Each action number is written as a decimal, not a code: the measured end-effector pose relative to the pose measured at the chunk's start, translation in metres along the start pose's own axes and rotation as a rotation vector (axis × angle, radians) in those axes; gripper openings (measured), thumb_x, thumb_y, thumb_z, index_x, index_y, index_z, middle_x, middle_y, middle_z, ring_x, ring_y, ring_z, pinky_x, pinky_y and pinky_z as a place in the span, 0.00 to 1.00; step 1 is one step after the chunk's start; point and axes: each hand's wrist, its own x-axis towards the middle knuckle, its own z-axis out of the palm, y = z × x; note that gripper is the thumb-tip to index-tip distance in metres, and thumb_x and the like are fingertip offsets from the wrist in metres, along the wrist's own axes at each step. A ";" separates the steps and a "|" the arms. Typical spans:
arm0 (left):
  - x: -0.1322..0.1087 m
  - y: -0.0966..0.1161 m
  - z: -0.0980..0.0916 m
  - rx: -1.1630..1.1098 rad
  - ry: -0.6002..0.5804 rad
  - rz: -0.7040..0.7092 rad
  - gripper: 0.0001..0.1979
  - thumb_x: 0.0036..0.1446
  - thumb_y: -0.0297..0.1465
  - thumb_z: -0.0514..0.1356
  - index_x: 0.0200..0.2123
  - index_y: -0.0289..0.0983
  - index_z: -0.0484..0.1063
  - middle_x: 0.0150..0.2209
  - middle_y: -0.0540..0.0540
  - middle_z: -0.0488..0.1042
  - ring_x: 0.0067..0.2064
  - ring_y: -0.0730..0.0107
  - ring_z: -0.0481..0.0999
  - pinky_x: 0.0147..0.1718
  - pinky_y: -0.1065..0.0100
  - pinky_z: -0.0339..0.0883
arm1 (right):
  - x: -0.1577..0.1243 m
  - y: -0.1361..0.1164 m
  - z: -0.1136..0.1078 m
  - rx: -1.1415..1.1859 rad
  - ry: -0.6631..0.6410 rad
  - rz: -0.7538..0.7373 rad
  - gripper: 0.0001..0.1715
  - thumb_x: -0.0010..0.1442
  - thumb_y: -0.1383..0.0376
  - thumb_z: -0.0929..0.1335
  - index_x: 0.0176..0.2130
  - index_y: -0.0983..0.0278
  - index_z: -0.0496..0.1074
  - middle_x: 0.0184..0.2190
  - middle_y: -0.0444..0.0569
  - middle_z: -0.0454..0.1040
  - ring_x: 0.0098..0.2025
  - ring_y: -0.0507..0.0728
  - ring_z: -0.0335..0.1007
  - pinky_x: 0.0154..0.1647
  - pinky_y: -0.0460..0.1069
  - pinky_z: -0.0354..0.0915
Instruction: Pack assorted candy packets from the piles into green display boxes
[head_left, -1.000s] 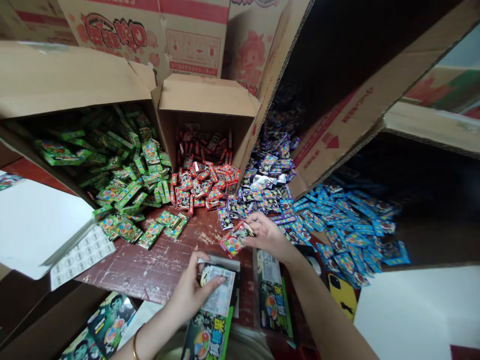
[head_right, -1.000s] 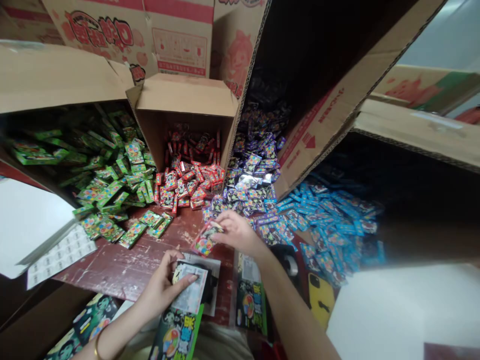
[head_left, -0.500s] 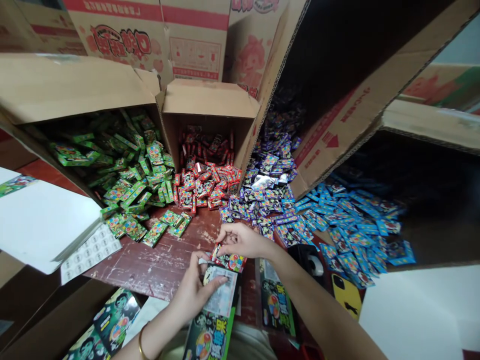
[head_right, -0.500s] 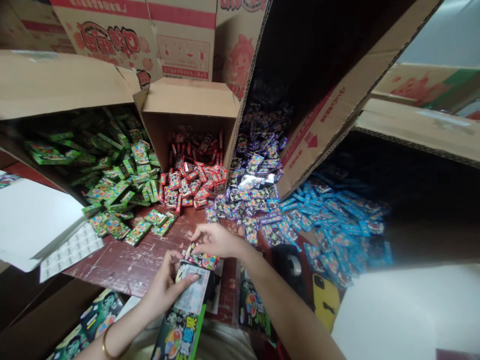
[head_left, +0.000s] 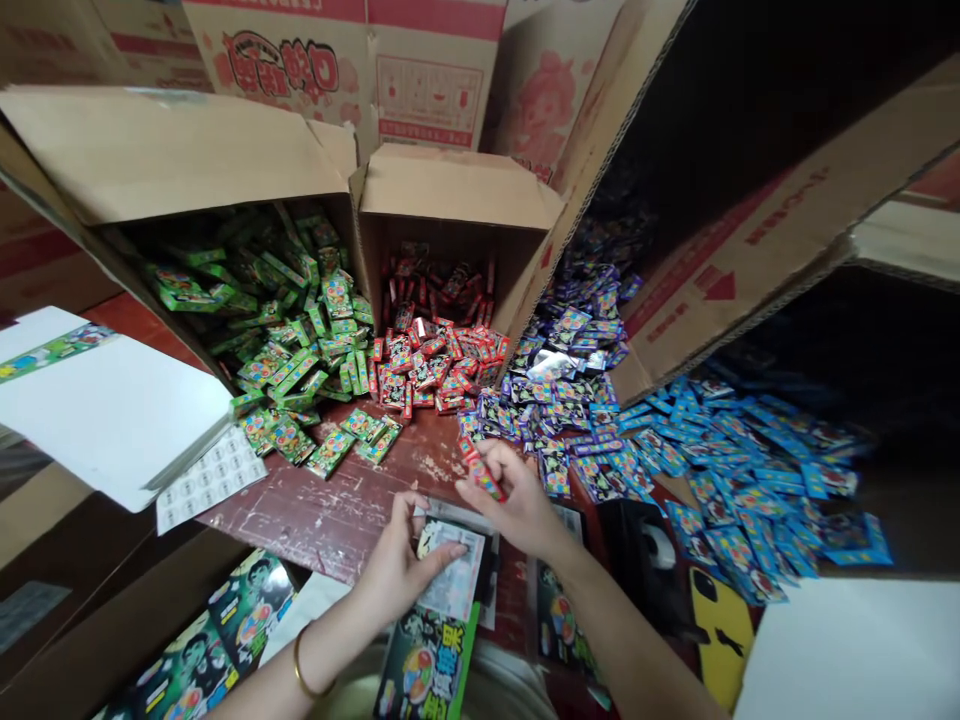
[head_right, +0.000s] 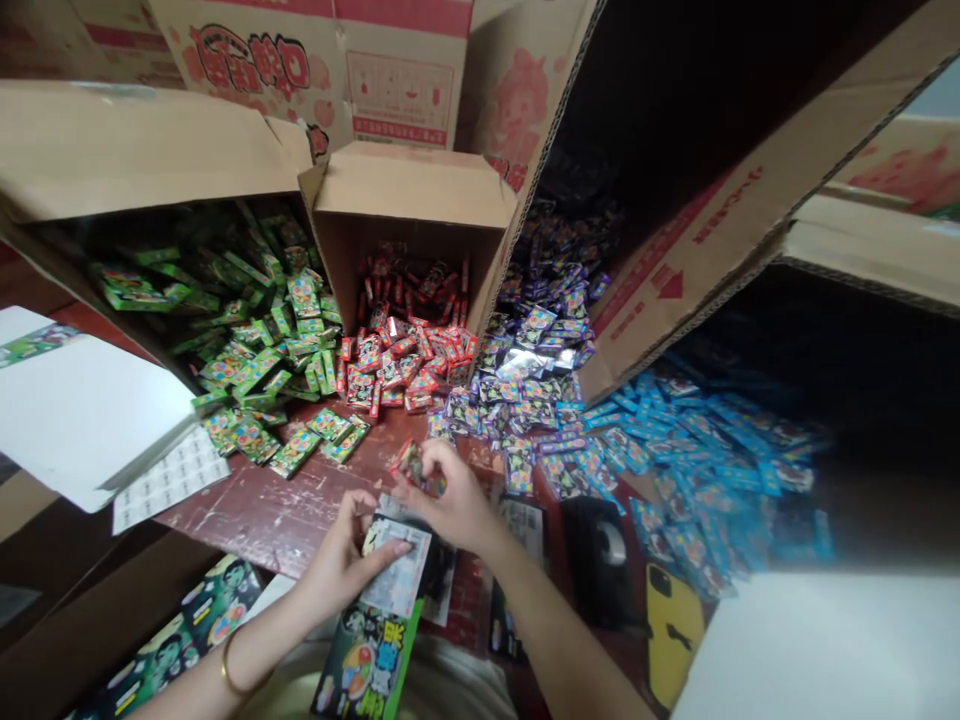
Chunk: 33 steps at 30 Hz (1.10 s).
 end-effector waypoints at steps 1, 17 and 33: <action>0.000 0.000 0.000 -0.001 -0.004 -0.006 0.22 0.53 0.35 0.65 0.41 0.43 0.52 0.29 0.56 0.63 0.34 0.70 0.69 0.35 0.71 0.62 | 0.001 0.004 0.000 -0.004 -0.029 -0.013 0.12 0.56 0.62 0.69 0.30 0.60 0.61 0.38 0.47 0.68 0.41 0.56 0.67 0.46 0.51 0.63; -0.002 -0.003 -0.008 -0.002 -0.025 -0.020 0.14 0.53 0.36 0.64 0.35 0.40 0.59 0.27 0.55 0.64 0.31 0.71 0.64 0.32 0.71 0.59 | 0.032 0.023 0.012 -0.154 -0.176 0.005 0.14 0.58 0.54 0.68 0.35 0.60 0.79 0.35 0.50 0.78 0.37 0.59 0.75 0.38 0.54 0.71; -0.011 -0.015 -0.048 -0.042 0.221 0.002 0.14 0.55 0.36 0.62 0.37 0.41 0.57 0.27 0.56 0.61 0.30 0.72 0.65 0.30 0.72 0.61 | 0.105 0.079 0.066 -0.159 -0.060 0.117 0.25 0.55 0.65 0.69 0.53 0.63 0.65 0.39 0.48 0.74 0.36 0.55 0.74 0.39 0.52 0.71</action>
